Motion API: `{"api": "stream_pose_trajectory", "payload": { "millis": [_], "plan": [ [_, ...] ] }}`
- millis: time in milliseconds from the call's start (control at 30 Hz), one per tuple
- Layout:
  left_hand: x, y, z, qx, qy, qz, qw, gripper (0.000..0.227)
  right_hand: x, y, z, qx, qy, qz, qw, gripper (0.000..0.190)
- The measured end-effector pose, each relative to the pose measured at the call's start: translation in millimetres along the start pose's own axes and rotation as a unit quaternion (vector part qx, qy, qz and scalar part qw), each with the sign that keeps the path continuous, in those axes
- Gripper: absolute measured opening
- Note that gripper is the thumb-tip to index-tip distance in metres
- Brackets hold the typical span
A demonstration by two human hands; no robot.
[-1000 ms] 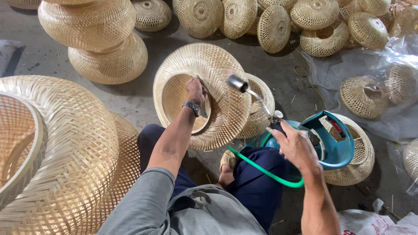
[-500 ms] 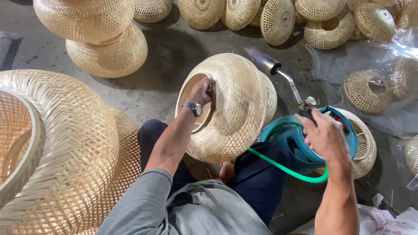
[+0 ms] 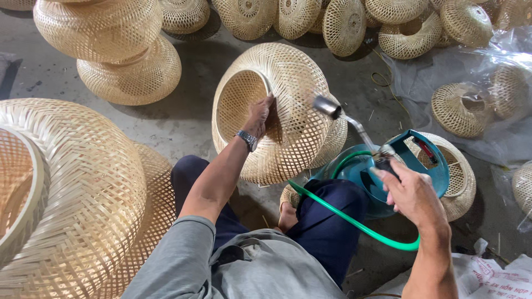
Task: The person sits on the floor and uses a handheld blowtorch to apply heat to the surface of woven baskets. They rotate each basket to treat different sections, then place it down and pick up another one to repeat the process.
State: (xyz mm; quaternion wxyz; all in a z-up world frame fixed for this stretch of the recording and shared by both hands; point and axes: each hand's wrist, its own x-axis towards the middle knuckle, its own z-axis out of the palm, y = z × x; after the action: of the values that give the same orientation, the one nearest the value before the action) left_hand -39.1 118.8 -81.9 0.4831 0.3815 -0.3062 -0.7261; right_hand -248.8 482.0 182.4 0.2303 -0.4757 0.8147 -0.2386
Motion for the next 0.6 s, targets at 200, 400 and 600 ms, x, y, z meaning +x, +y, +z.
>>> {"api": "stream_pose_trajectory", "payload": {
  "millis": [200,400,600],
  "plan": [
    [-7.5,8.4,-19.6,0.008,0.013,-0.084,0.996,0.027,-1.9,8.8,-2.8,0.043,0.018,0.004,0.999,0.034],
    [-5.7,-6.5,-14.5,-0.026,0.054,-0.086,0.995,0.030,1.7,6.6,-0.3,0.013,0.005,0.014,1.000,0.038],
    [8.9,-22.0,-25.1,-0.049,0.088,-0.117,0.988,0.025,5.7,15.9,2.7,0.018,-0.054,0.001,0.998,0.043]
  ]
}}
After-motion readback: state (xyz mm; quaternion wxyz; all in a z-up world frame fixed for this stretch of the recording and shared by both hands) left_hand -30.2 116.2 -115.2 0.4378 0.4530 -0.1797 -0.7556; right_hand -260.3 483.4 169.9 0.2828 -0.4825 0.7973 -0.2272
